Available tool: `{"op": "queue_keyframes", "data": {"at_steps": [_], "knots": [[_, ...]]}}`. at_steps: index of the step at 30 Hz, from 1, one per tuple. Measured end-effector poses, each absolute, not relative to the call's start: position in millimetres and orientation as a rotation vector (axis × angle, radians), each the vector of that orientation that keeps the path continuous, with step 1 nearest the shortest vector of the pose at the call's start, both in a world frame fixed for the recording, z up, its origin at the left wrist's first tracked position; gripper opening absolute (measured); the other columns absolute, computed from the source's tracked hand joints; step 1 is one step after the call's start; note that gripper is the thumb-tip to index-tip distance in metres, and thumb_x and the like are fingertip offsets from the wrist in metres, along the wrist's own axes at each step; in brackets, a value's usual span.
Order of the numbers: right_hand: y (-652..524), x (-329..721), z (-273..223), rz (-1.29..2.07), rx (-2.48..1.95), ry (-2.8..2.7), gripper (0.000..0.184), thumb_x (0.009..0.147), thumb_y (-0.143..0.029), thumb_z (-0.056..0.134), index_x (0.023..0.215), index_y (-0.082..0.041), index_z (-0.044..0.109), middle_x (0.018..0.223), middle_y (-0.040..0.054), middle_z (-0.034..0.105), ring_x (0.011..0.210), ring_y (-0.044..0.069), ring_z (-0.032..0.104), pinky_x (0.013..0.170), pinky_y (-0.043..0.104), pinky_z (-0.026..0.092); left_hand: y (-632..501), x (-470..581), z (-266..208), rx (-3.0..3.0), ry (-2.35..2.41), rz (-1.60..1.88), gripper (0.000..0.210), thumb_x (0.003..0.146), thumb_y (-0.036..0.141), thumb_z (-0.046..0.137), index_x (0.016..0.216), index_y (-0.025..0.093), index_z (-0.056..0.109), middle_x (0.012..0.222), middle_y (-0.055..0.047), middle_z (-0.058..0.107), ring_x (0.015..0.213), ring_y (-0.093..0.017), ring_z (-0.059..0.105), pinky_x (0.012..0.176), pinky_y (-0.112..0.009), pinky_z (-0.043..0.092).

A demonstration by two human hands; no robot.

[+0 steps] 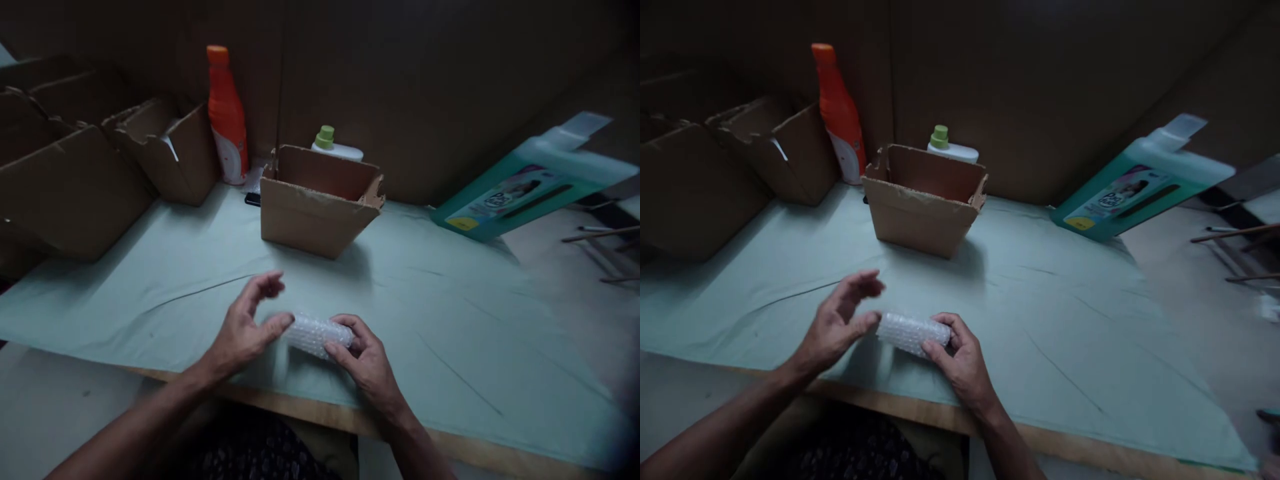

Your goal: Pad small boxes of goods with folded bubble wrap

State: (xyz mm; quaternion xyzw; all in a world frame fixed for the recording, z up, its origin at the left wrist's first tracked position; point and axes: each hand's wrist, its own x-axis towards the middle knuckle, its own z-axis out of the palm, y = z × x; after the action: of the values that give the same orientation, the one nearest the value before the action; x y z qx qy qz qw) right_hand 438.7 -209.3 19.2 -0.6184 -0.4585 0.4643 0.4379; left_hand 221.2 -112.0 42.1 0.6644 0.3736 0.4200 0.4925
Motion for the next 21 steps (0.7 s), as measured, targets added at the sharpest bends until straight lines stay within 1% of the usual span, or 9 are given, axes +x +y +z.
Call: {"op": "queue_keyframes", "data": {"at_steps": [3, 5, 6, 9, 11, 14, 16, 19, 21], "knots": [[-206, 454, 27, 1.101, -1.592, -1.232, 0.032, 0.083, -0.043, 0.072, 0.104, -0.020, 0.064, 0.080, 0.0007, 0.066, 0.066, 0.016, 0.063, 0.059, 0.025, 0.052, -43, 235, 80, 2.217, 0.979, 1.257, 0.051, 0.087, 0.028, 0.069, 0.136, 0.021, 0.056, 0.143, -0.014, 0.056, 0.137, -0.030, 0.051, 0.118, -0.053, 0.040], [-205, 463, 33, 1.031, -1.633, -1.334, 0.029, 0.084, -0.042, 0.070, 0.103, -0.020, 0.067, 0.079, 0.0010, 0.068, 0.065, 0.016, 0.064, 0.058, 0.026, 0.053, 6, 249, 100, 2.479, 1.065, 1.248, 0.053, 0.087, 0.022, 0.066, 0.139, 0.014, 0.056, 0.158, -0.015, 0.043, 0.153, -0.037, 0.032, 0.123, -0.059, 0.026], [-205, 467, 37, 0.980, -1.651, -1.386, 0.028, 0.085, -0.041, 0.070, 0.103, -0.020, 0.068, 0.078, 0.0010, 0.068, 0.064, 0.016, 0.064, 0.057, 0.026, 0.053, 29, 255, 107, 2.566, 1.097, 1.173, 0.047, 0.090, 0.020, 0.060, 0.135, 0.010, 0.059, 0.159, -0.013, 0.042, 0.155, -0.040, 0.024, 0.123, -0.061, 0.023], [-207, 482, 54, 0.781, -1.694, -1.513, 0.026, 0.086, -0.040, 0.068, 0.105, -0.022, 0.071, 0.079, 0.0009, 0.071, 0.063, 0.016, 0.065, 0.056, 0.025, 0.054, 73, 267, 114, 2.665, 1.076, 0.891, 0.021, 0.087, 0.016, 0.064, 0.105, 0.011, 0.072, 0.149, -0.012, 0.054, 0.153, -0.041, 0.029, 0.121, -0.061, 0.029], [-211, 495, 69, 0.631, -1.712, -1.549, 0.024, 0.087, -0.039, 0.068, 0.107, -0.025, 0.072, 0.085, 0.0014, 0.074, 0.064, 0.017, 0.067, 0.057, 0.026, 0.056, 77, 265, 111, 2.672, 0.983, 0.842, 0.009, 0.081, 0.014, 0.071, 0.090, 0.014, 0.072, 0.145, -0.015, 0.058, 0.150, -0.039, 0.037, 0.121, -0.060, 0.035], [-219, 524, 95, 0.411, -1.704, -1.510, 0.028, 0.088, -0.043, 0.071, 0.112, -0.029, 0.072, 0.095, 0.0036, 0.076, 0.066, 0.018, 0.070, 0.058, 0.027, 0.059, 48, 248, 107, 2.700, 0.852, 0.925, 0.008, 0.085, 0.011, 0.065, 0.089, 0.016, 0.071, 0.151, -0.015, 0.051, 0.149, -0.037, 0.037, 0.118, -0.064, 0.037], [-221, 544, 115, 0.262, -1.678, -1.466, 0.037, 0.086, -0.045, 0.074, 0.120, -0.031, 0.071, 0.101, 0.0060, 0.076, 0.069, 0.021, 0.071, 0.058, 0.030, 0.061, 12, 233, 106, 2.707, 0.829, 0.974, 0.014, 0.089, 0.009, 0.059, 0.091, 0.018, 0.070, 0.156, -0.014, 0.045, 0.150, -0.036, 0.036, 0.117, -0.066, 0.038], [-210, 562, 144, 0.113, -1.647, -1.538, 0.052, 0.078, -0.048, 0.082, 0.127, -0.036, 0.068, 0.095, 0.0060, 0.075, 0.067, 0.024, 0.071, 0.056, 0.035, 0.061, -47, 209, 106, 2.682, 0.852, 1.051, 0.020, 0.090, 0.006, 0.058, 0.094, 0.022, 0.069, 0.163, -0.010, 0.035, 0.151, -0.036, 0.034, 0.117, -0.066, 0.040], [-194, 557, 163, 0.039, -1.650, -1.613, 0.050, 0.076, -0.053, 0.083, 0.121, -0.037, 0.071, 0.089, 0.0050, 0.073, 0.065, 0.023, 0.068, 0.057, 0.037, 0.059, -81, 196, 104, 2.636, 0.895, 1.111, 0.027, 0.087, 0.003, 0.060, 0.100, 0.025, 0.069, 0.167, -0.007, 0.028, 0.153, -0.036, 0.031, 0.117, -0.066, 0.042]]}}
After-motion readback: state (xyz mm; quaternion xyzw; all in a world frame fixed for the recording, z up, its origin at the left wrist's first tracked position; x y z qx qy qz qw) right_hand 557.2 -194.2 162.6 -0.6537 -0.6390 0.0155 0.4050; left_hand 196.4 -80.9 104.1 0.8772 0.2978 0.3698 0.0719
